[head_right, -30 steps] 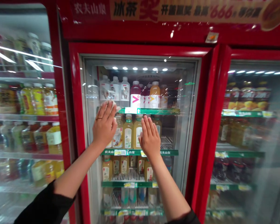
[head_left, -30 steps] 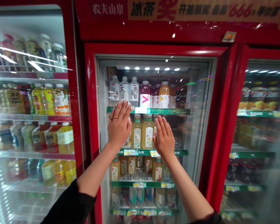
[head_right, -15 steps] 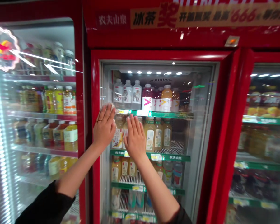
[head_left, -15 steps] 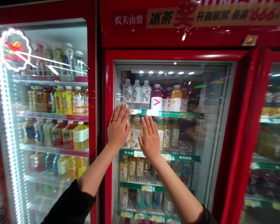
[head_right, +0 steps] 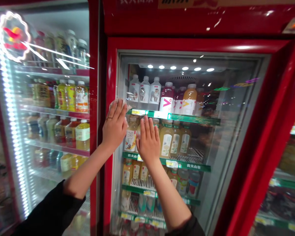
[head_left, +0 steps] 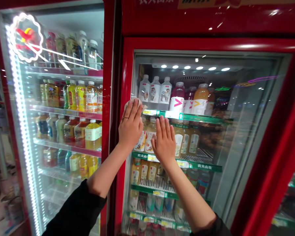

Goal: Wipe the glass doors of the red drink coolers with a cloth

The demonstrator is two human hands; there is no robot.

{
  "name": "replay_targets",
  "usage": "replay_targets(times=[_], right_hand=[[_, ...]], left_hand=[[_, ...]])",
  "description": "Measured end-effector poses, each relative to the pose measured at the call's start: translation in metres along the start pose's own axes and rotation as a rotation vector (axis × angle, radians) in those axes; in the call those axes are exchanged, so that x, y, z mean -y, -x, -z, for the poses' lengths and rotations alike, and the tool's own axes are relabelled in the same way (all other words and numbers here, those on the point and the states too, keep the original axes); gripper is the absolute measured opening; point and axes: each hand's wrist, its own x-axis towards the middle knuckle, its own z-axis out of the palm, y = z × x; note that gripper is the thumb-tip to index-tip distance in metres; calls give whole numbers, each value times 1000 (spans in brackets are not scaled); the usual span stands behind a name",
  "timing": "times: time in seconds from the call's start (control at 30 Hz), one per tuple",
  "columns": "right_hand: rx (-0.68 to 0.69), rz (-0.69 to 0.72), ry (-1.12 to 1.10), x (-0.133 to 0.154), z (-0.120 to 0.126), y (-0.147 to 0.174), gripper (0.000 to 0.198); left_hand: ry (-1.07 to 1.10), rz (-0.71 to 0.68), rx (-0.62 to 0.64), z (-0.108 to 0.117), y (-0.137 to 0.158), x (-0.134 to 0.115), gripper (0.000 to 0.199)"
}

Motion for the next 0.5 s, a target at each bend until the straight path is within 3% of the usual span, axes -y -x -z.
replay_targets(times=[0.17,0.27,0.4,0.5], right_hand=[[13,4,-7,-2,1,0,87],[20,2,-19,-2,1,2,88],[13,-7,-8,-1,1,2,87],[27,-6,8,-1,2,2,85]], left_hand=[[-24,-230,90,7,31,13,93],[-52,-168,61,12,29,22,92],[-17,-16,18,4,11,2,90],[30,-61,72,-3,18,-12,91]])
